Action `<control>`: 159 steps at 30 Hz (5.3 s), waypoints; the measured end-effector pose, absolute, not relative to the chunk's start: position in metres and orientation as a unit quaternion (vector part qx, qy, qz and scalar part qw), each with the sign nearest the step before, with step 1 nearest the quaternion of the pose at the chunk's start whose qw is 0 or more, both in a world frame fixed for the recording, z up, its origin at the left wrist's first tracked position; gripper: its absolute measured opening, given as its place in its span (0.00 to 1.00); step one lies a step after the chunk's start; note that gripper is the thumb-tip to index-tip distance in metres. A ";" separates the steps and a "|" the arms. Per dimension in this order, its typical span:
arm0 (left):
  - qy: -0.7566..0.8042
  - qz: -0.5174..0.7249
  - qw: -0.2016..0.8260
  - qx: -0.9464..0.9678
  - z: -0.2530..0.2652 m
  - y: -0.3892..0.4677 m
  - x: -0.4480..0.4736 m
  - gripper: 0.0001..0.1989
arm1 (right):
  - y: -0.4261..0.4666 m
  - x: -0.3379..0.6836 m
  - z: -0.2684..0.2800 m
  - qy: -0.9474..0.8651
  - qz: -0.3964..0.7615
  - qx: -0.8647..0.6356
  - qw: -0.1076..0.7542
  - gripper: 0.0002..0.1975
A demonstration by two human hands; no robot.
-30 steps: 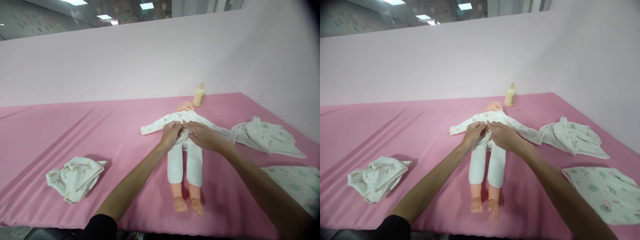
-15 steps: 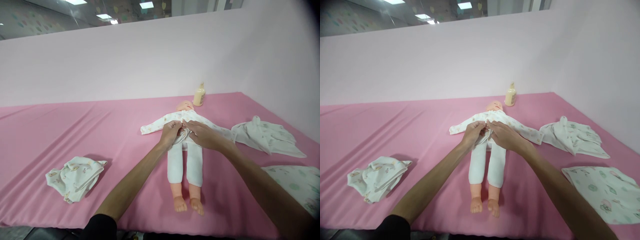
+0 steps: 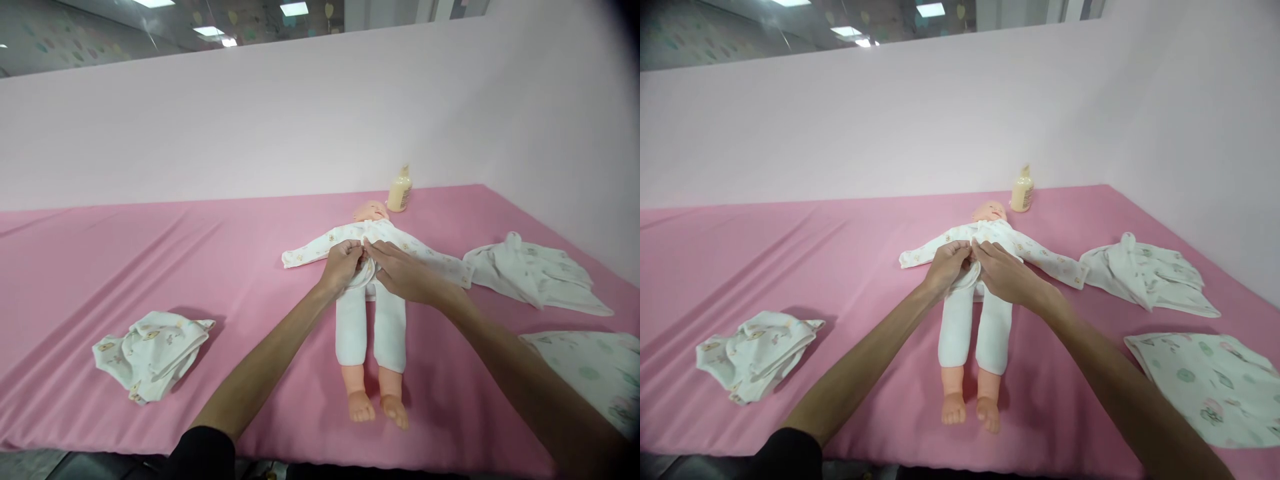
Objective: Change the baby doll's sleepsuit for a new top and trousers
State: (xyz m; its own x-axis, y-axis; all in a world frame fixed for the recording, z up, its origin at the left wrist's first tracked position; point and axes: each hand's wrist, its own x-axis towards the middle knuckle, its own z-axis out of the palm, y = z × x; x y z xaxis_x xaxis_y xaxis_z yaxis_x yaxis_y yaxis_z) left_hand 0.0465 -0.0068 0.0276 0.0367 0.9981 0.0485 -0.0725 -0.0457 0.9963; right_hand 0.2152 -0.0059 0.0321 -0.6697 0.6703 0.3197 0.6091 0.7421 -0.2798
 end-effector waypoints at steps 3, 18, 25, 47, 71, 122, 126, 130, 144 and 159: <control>0.454 0.515 0.526 0.502 0.029 -0.008 0.047 0.05 | -0.005 0.216 0.032 -0.909 0.087 -0.350 0.209 0.34; 0.388 0.505 0.616 0.463 0.015 0.011 0.033 0.09 | 0.000 0.220 0.035 -0.900 0.141 -0.354 0.213 0.33; 0.393 0.530 0.614 0.433 0.017 0.009 0.034 0.08 | -0.007 0.218 0.034 -0.907 0.062 -0.365 0.200 0.33; 0.397 0.504 0.596 0.482 0.014 0.009 0.030 0.08 | -0.011 0.219 0.039 -0.901 0.092 -0.377 0.195 0.30; 0.398 0.476 0.604 0.500 0.018 0.012 0.028 0.09 | -0.017 0.217 0.039 -0.904 0.025 -0.391 0.173 0.31; 0.485 0.046 -0.040 0.872 0.047 -0.052 0.046 0.26 | -0.050 0.224 -0.003 -0.862 -0.260 -0.407 0.158 0.14; 0.488 0.054 -0.111 0.864 0.038 -0.056 0.043 0.24 | -0.053 0.234 -0.001 -0.858 -0.295 -0.399 0.132 0.14; 0.459 0.075 -0.194 0.864 0.035 -0.059 0.037 0.16 | -0.055 0.246 0.002 -0.856 -0.259 -0.403 0.197 0.13; 0.403 0.224 -0.029 0.887 0.017 -0.069 0.003 0.12 | -0.063 0.267 -0.031 -0.844 -0.109 -0.382 0.359 0.18; 0.533 0.307 0.110 0.781 0.026 0.034 0.027 0.18 | 0.047 0.209 0.016 -0.846 0.033 -0.444 0.294 0.20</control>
